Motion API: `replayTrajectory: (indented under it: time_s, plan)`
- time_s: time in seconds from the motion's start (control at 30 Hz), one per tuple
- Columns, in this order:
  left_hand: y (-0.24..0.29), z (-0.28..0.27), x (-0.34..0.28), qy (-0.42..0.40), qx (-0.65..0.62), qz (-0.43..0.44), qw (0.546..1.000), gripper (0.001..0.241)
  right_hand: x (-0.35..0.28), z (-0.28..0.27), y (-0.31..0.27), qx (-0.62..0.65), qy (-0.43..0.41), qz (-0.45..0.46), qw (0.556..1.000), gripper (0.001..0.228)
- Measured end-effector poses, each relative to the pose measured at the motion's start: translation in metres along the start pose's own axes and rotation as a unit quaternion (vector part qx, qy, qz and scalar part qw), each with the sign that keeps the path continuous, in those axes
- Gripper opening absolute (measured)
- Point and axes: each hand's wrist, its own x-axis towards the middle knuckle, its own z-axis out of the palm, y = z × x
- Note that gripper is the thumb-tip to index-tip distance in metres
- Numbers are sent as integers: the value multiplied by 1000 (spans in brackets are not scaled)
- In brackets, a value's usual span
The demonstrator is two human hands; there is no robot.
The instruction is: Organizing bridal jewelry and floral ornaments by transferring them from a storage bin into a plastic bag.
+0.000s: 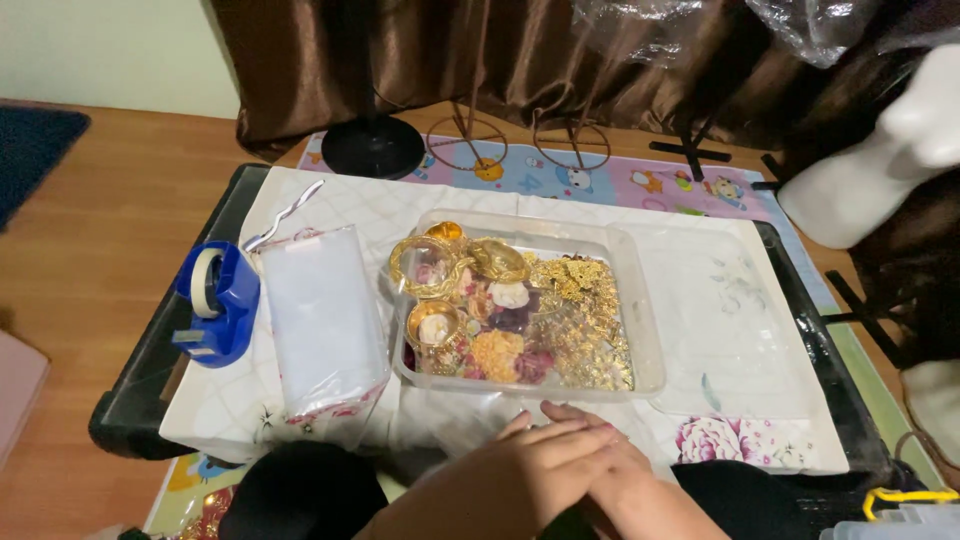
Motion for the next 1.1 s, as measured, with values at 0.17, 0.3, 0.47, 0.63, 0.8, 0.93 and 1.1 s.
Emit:
replayTrajectory:
  time_s: [0.17,0.3,0.47,0.63,0.8,0.93,1.1]
  plan:
    - [8,-49,-7,-26,-129,-98,986,63,-14,-27,-27,0,66,18,998,39]
    - [3,-55,-18,36,-172,-126,976,47,-5,-58,-53,63,180,61,980,21]
    - [-8,-64,-18,45,-267,-94,958,50,44,-72,-33,124,217,67,966,19]
    - [-24,-79,-2,54,-268,-46,961,49,104,-48,36,86,193,57,976,18]
    - [-72,-56,-1,34,-322,-255,911,57,149,-20,102,287,173,112,936,20]
    - [-94,-47,-8,56,-310,-235,920,42,191,-7,148,286,174,129,933,18]
    - [-103,-43,-11,43,-363,-246,898,33,242,2,173,131,175,210,953,16]
